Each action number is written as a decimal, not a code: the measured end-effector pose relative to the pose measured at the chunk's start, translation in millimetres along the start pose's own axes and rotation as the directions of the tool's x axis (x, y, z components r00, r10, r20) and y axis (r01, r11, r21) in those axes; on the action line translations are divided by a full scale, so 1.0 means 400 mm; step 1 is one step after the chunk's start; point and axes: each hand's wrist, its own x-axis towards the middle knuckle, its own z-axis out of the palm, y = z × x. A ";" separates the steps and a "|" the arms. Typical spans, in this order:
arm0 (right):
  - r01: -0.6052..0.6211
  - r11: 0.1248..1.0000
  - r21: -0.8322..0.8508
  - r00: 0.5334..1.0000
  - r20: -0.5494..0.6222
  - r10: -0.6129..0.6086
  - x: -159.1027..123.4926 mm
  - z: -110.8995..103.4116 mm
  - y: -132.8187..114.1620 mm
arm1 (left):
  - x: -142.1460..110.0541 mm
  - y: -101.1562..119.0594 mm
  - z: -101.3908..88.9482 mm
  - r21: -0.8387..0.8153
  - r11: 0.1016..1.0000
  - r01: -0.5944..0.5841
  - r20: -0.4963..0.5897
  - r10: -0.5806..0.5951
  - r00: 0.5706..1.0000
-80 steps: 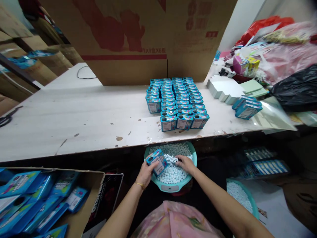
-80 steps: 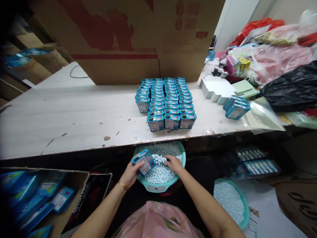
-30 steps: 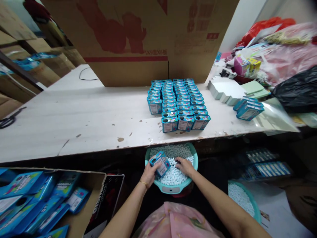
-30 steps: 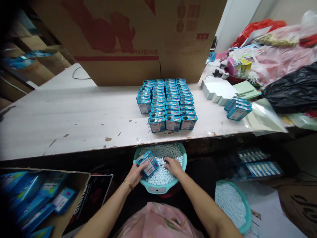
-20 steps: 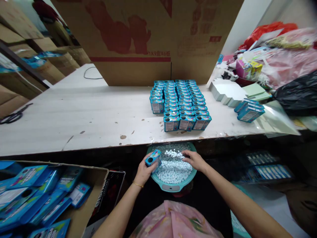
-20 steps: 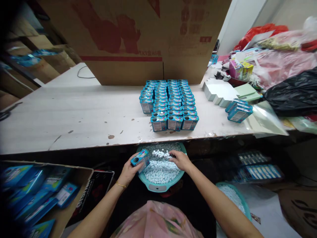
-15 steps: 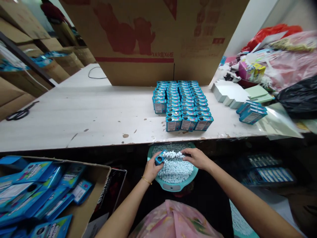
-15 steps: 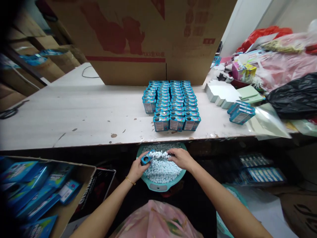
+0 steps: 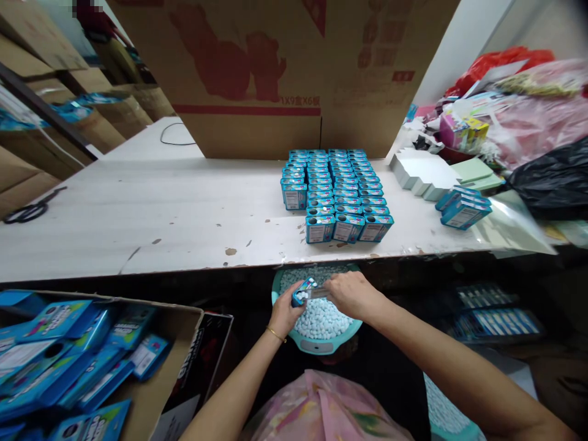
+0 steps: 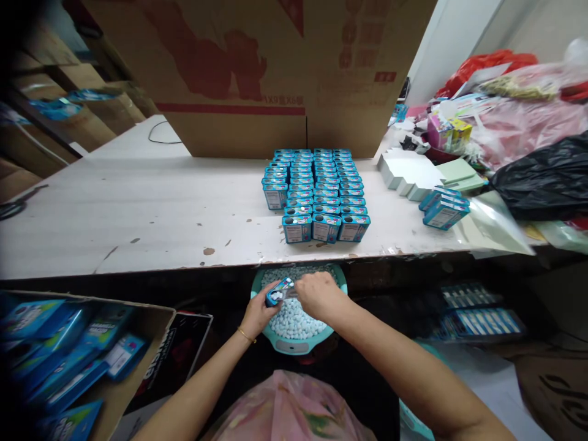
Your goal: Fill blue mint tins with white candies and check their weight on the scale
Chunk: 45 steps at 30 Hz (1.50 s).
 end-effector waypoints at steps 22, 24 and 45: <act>-0.232 0.872 0.432 0.972 0.072 0.223 0.048 0.377 0.092 | -0.040 -0.007 -0.064 -0.144 0.988 0.060 -0.042 -0.067 0.997; -0.221 0.847 0.483 0.973 0.052 0.224 0.082 0.409 0.063 | -0.047 -0.006 -0.068 -0.179 0.980 0.090 -0.071 -0.104 0.992; 0.020 0.977 0.211 0.999 -0.038 -0.012 -0.011 0.059 0.039 | -0.020 0.012 -0.007 -0.057 0.998 0.001 -0.031 -0.003 1.000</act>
